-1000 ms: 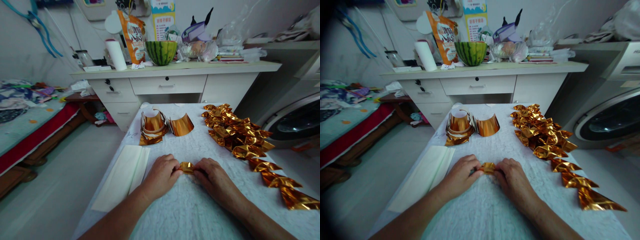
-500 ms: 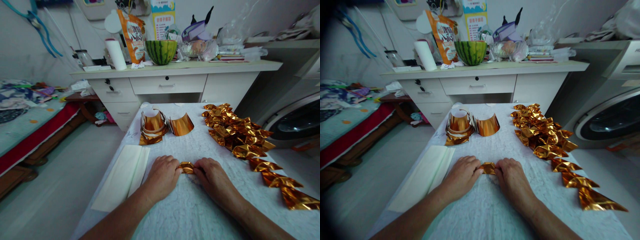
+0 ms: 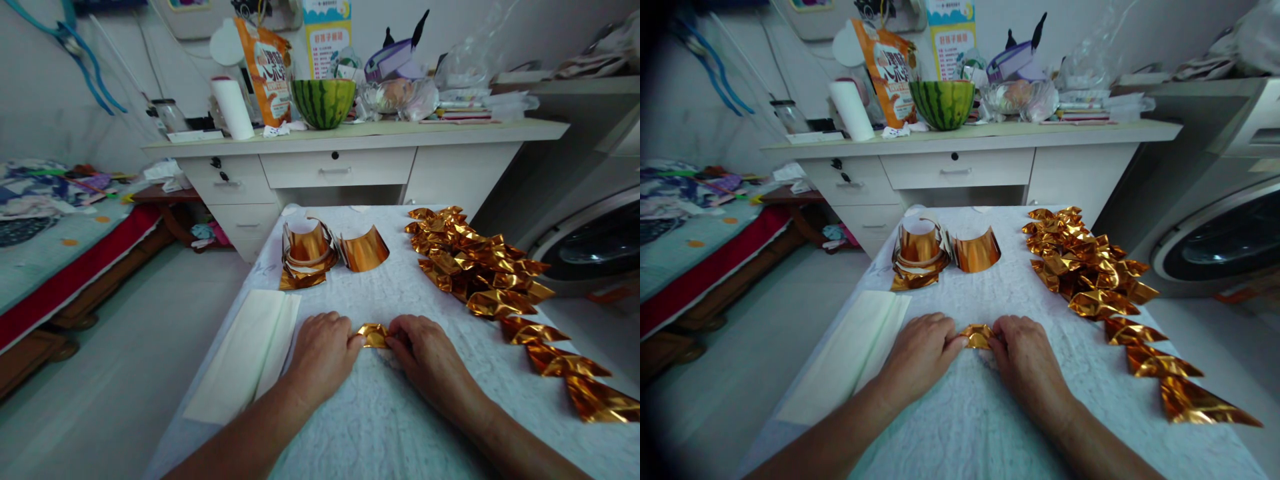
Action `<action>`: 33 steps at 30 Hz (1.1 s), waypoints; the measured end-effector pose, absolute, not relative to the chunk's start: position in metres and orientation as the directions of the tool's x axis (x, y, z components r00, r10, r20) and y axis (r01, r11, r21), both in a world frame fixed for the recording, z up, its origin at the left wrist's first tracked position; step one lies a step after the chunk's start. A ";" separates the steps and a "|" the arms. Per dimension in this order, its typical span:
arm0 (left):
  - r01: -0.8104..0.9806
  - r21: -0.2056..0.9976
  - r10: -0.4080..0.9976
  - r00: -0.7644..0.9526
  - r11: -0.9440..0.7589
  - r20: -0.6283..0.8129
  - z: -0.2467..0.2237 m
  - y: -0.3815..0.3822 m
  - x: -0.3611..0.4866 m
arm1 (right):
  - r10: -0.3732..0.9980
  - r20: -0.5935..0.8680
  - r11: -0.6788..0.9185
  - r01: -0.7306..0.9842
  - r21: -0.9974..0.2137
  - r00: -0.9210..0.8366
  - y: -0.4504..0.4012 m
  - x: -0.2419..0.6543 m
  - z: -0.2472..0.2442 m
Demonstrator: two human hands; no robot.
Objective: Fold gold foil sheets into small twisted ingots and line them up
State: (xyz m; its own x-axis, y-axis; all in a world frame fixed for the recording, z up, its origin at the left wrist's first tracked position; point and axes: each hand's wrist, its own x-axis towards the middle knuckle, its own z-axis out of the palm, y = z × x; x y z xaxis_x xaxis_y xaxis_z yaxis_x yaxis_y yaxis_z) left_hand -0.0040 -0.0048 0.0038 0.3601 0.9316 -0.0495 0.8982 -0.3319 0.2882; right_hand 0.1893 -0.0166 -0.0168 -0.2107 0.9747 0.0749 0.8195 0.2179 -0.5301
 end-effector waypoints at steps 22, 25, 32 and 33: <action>0.869 0.359 0.925 0.378 -0.341 -0.034 -0.005 -0.002 -0.004 | 0.914 0.192 0.405 0.806 -0.431 -0.356 -0.017 0.186 -0.020; 0.866 0.362 0.924 0.380 -0.346 -0.027 -0.006 -0.002 -0.004 | 0.898 0.166 0.438 0.784 -0.439 -0.408 -0.017 0.184 -0.020; 0.729 0.527 0.884 0.458 -0.436 0.096 -0.011 0.000 -0.003 | 0.934 0.088 0.348 0.826 -0.444 -0.347 -0.016 0.177 -0.012; 0.707 0.542 0.870 0.483 -0.454 0.099 -0.012 0.000 -0.003 | 0.939 0.070 0.333 0.838 -0.432 -0.337 -0.016 0.175 -0.010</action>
State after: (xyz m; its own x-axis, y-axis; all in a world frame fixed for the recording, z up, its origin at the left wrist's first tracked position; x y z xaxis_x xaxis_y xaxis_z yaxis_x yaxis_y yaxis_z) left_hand -0.0027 0.0004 -0.0121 0.4831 0.8699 0.0990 0.7072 -0.4544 0.5416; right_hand 0.1754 -0.0161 -0.0099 -0.3369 0.9390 0.0695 0.8381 0.3327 -0.4323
